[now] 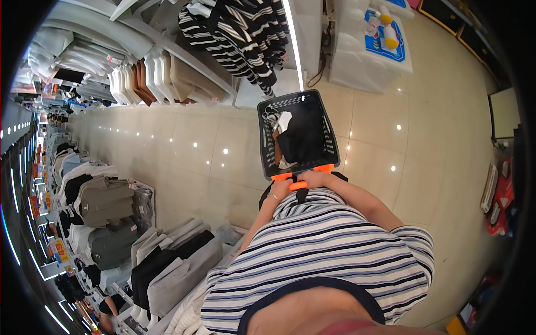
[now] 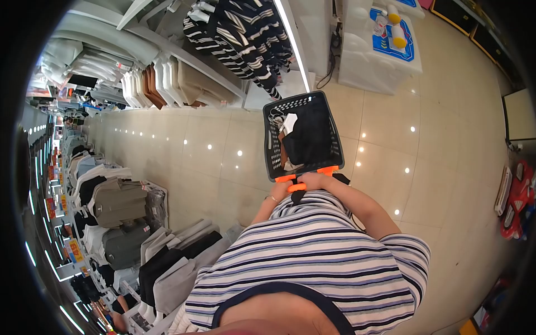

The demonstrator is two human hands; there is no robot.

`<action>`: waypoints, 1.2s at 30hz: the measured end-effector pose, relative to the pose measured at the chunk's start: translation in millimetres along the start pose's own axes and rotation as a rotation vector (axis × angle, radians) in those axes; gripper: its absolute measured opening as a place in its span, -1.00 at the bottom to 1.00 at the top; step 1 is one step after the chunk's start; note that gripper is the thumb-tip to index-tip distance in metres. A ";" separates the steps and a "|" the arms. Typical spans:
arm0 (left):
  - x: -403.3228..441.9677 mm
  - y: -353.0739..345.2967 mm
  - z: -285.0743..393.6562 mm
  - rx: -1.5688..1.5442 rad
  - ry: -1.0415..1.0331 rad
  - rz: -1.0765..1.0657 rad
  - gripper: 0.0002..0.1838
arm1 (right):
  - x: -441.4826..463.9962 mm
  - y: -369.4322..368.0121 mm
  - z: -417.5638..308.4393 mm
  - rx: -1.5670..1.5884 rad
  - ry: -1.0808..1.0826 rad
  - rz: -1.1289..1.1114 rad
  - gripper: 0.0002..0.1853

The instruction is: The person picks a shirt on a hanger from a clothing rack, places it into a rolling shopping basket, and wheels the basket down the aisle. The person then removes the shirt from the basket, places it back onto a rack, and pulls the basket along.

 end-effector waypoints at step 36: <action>12.5 -16.4 4.0 0.073 -0.027 -0.166 -0.69 | -9.0 -3.4 -6.7 0.005 0.050 0.052 -0.67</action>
Point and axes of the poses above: each hand's wrist, its own x-axis towards the middle knuckle, its own y-axis out of the back of the hand, z = x × y, the point moved 6 cm from there along x, towards the middle knuckle, and after that the axes turned 9 degrees about y, right-handed, at the moved point
